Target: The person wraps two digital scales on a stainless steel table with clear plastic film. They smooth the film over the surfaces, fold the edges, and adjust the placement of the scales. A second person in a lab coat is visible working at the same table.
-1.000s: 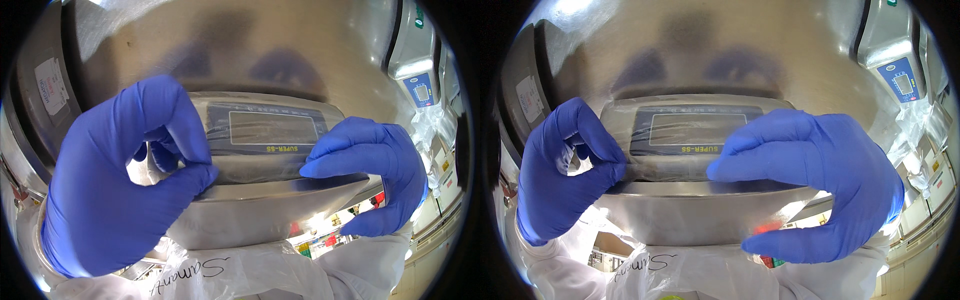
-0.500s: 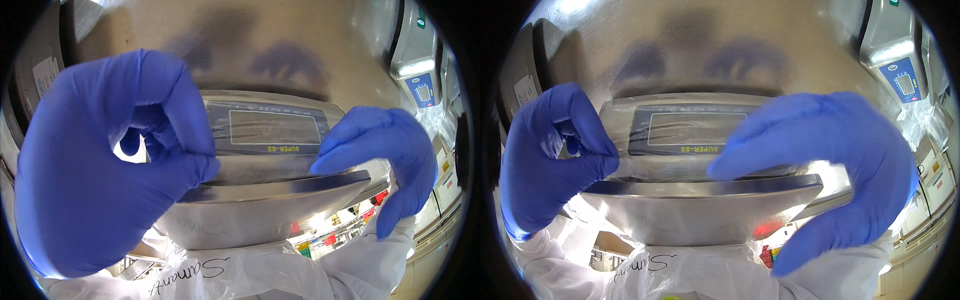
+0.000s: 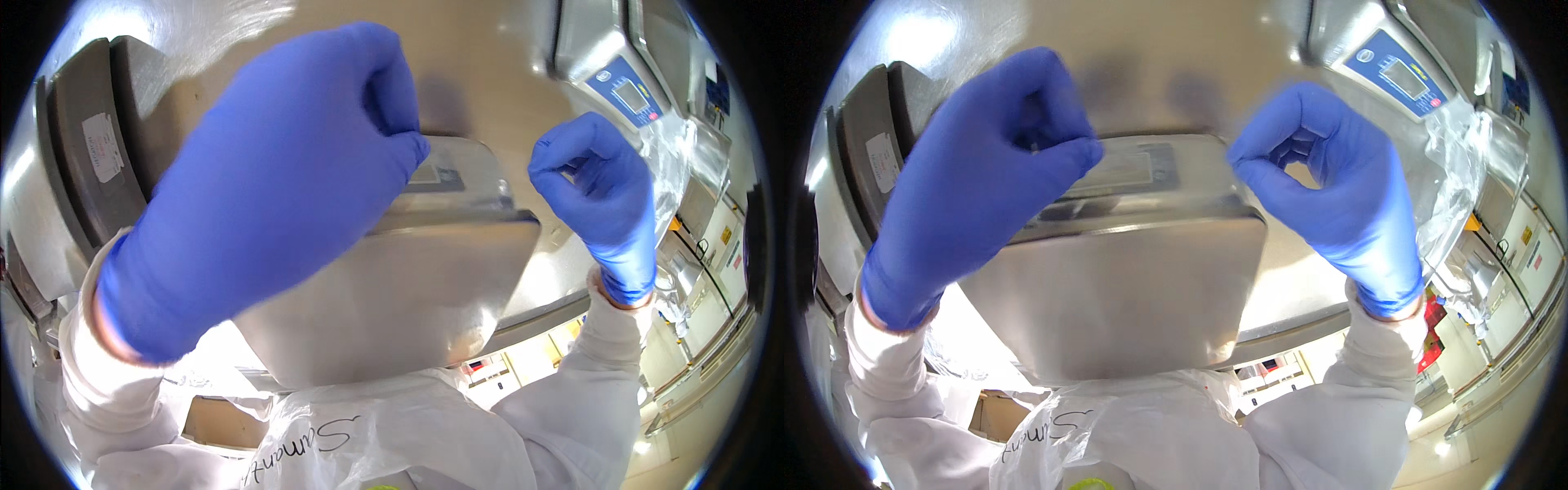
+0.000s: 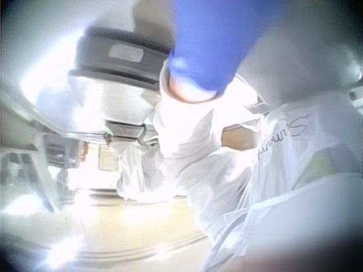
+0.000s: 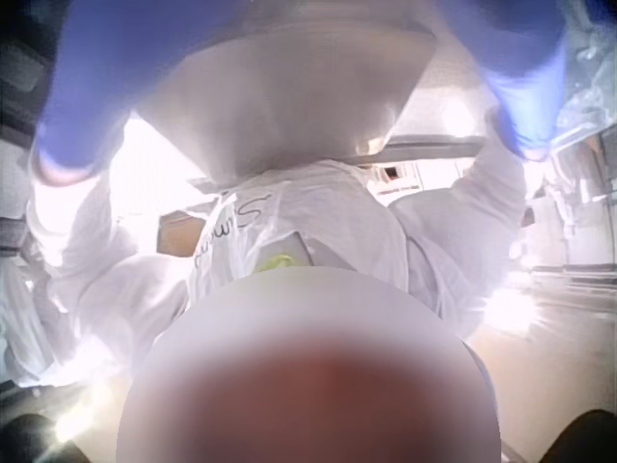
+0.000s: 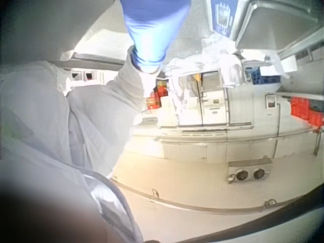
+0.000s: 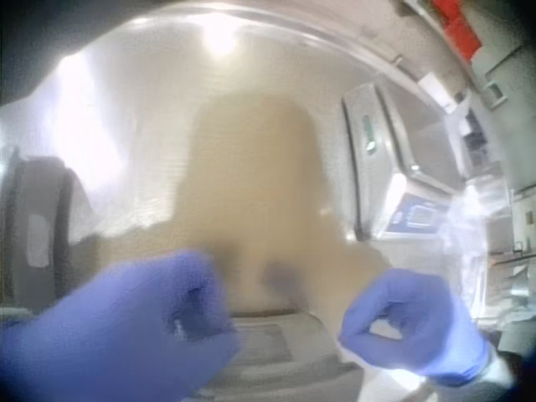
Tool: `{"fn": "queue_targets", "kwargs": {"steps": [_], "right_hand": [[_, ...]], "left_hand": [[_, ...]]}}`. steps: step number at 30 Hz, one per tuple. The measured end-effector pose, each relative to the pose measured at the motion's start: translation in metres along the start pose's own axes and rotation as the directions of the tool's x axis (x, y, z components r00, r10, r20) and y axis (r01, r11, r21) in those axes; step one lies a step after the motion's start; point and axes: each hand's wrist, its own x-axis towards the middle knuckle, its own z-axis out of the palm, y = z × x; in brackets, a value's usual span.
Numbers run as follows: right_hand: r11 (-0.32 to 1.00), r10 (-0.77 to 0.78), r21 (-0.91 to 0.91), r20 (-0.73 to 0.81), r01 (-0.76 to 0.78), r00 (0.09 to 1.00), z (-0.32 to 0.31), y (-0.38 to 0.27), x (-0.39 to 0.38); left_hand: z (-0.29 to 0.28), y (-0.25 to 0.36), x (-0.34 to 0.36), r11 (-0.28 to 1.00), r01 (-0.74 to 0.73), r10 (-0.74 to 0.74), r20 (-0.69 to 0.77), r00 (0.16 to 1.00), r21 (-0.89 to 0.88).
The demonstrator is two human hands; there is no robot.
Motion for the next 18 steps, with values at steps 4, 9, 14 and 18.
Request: {"fn": "queue_targets", "kwargs": {"steps": [4,9,14,18], "right_hand": [[0.992,0.11,-0.045,-0.086,-0.114,0.99,-0.01,0.012,-0.034],[0.996,0.087,0.031,-0.041,-0.086,0.995,-0.02,0.026,-0.053],[0.997,-0.078,-0.015,-0.116,0.077,0.99,-0.017,0.054,-0.047],[0.989,-0.126,0.061,-0.136,0.136,0.983,-0.02,0.06,-0.047]], "left_hand": [[0.015,0.011,0.009,0.973,-0.196,0.184,0.098,0.978,0.126],[0.024,0.03,0.024,0.863,-0.334,0.265,0.222,0.938,0.38],[0.027,0.036,0.03,0.797,-0.313,0.233,0.215,0.948,0.517],[0.031,0.048,0.027,0.77,-0.282,0.215,0.183,0.959,0.573]]}}
